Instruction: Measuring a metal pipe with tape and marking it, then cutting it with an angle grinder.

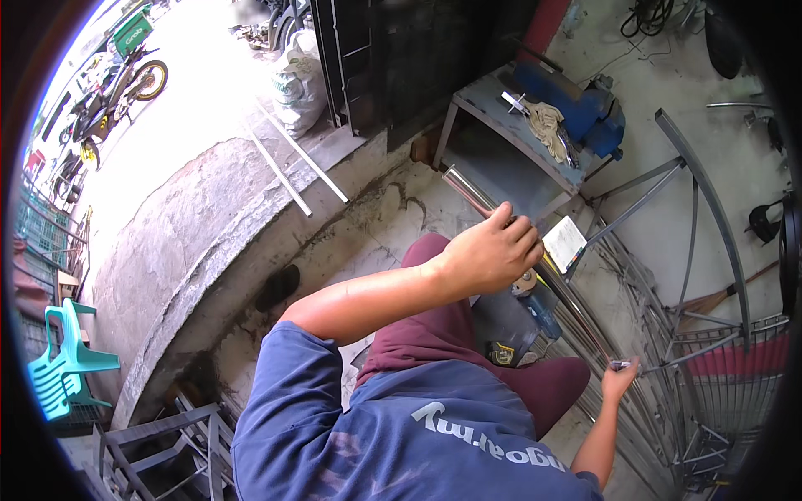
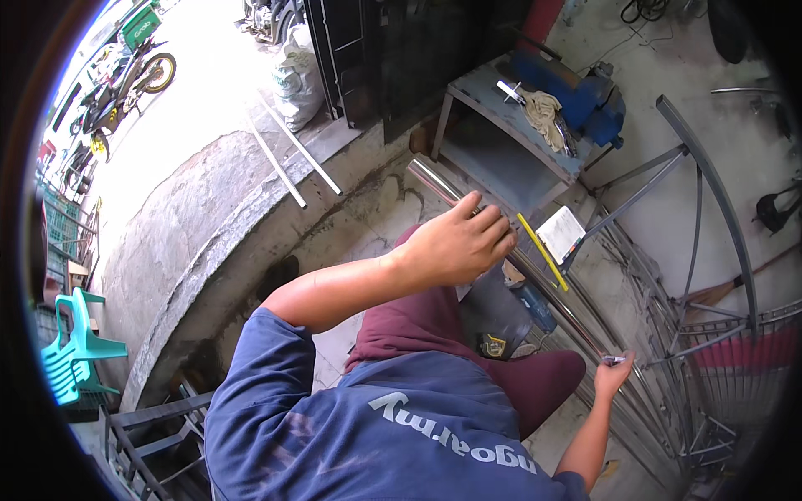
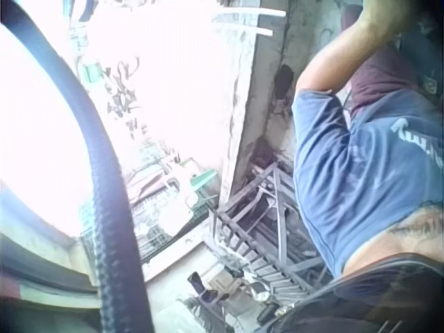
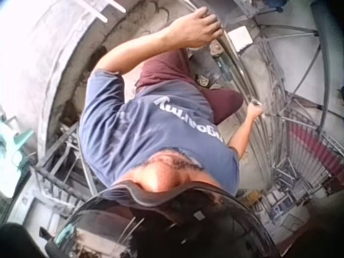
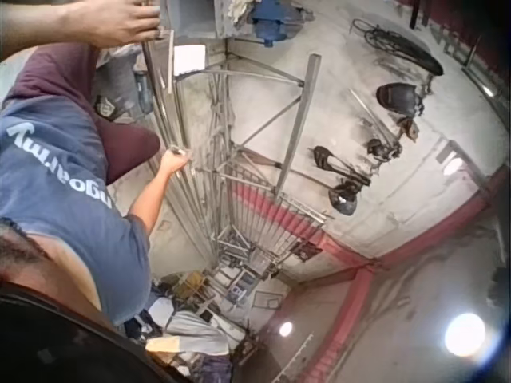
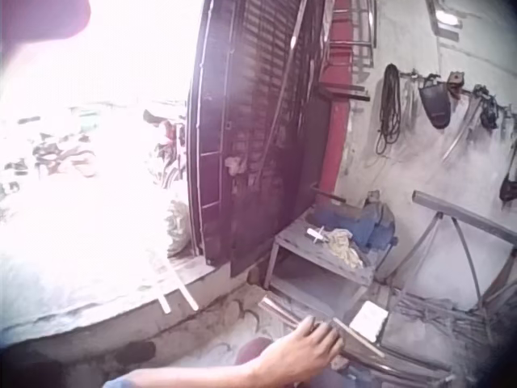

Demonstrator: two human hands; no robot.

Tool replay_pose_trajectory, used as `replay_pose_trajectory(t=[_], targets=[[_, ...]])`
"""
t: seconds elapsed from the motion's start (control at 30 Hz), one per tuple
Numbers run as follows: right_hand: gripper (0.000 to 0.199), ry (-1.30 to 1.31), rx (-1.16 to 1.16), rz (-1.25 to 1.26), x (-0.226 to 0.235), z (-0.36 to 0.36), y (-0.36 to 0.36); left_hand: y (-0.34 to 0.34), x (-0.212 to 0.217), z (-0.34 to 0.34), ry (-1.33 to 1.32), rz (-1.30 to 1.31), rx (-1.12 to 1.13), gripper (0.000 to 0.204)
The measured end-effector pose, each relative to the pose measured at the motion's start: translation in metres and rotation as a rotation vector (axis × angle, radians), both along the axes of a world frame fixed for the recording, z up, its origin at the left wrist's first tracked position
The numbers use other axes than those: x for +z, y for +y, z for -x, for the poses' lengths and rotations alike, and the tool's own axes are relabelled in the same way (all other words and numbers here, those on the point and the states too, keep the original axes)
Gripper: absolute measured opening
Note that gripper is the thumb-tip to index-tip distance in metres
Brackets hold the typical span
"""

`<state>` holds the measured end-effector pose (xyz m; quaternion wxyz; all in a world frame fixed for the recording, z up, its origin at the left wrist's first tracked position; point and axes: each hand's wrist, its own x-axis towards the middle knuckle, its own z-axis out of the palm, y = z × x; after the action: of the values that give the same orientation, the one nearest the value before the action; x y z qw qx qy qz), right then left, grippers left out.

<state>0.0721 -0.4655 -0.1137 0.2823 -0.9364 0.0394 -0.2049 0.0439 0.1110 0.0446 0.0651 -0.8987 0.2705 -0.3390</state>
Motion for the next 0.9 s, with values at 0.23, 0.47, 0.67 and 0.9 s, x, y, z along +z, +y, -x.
replay_pose_trajectory(t=[0.23,0.47,0.67,0.9], targets=[[0.037,0.048,-0.065,0.035,0.006,0.019,0.015,-0.013,-0.001,0.011,-0.084,-0.064,-0.103,0.028],[0.051,0.167,0.241,-0.037,0.069,0.027,0.156,-0.026,0.000,-0.001,-0.152,0.007,-0.174,0.009],[0.051,0.217,0.576,-0.120,0.128,0.014,0.311,-0.046,-0.015,-0.010,-0.131,0.027,-0.216,0.017],[0.061,0.107,0.419,-0.083,0.125,0.007,0.323,-0.058,-0.024,0.002,0.117,0.023,0.049,0.023]])
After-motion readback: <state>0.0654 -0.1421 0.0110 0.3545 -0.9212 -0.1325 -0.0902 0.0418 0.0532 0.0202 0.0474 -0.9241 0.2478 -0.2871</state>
